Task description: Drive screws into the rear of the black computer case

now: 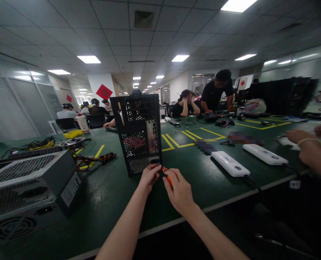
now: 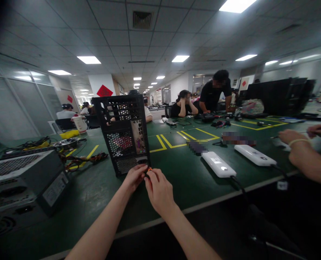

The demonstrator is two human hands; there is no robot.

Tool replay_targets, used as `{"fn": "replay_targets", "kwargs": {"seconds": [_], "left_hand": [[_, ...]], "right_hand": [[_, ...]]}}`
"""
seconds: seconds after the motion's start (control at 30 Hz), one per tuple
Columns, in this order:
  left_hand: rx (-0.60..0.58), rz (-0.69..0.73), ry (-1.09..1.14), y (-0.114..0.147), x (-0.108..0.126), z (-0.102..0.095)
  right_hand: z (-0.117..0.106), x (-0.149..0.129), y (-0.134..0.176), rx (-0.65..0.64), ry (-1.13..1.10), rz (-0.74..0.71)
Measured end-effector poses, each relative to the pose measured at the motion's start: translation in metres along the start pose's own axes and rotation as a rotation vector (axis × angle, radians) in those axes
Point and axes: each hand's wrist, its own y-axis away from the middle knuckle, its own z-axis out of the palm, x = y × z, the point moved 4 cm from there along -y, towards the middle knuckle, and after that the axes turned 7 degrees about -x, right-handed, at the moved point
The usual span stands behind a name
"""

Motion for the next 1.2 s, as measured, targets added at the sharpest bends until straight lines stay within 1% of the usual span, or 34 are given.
{"fn": "replay_targets", "kwargs": {"seconds": [0.07, 0.1, 0.3, 0.6, 0.67, 0.77, 0.83, 1.07, 1.2], "left_hand": [[0.010, -0.002, -0.009, 0.000, 0.000, 0.000], [0.009, -0.001, -0.011, 0.000, 0.000, 0.000], [-0.020, 0.001, -0.004, -0.001, -0.001, 0.000], [-0.005, 0.002, -0.007, -0.002, -0.003, -0.002], [0.004, -0.008, -0.019, -0.002, -0.003, -0.002], [0.011, -0.008, -0.044, -0.002, -0.003, -0.001], [0.010, -0.002, -0.052, -0.002, -0.003, -0.001], [0.007, 0.005, -0.062, -0.004, -0.004, -0.002], [0.003, 0.011, -0.063, -0.002, -0.004, -0.002]], "right_hand": [[0.001, 0.005, 0.002, 0.027, -0.029, 0.065], [0.002, 0.006, 0.002, 0.028, -0.034, 0.073], [0.005, 0.001, 0.001, -0.033, 0.058, -0.030], [0.003, -0.002, 0.002, -0.058, -0.018, -0.041], [0.004, 0.000, 0.003, -0.045, -0.037, -0.022], [0.005, 0.007, 0.005, -0.027, -0.069, 0.074], [0.006, 0.010, 0.005, -0.027, -0.062, 0.112], [0.007, 0.003, 0.001, -0.030, 0.041, 0.013], [0.006, 0.001, 0.002, -0.051, 0.030, 0.010]]}}
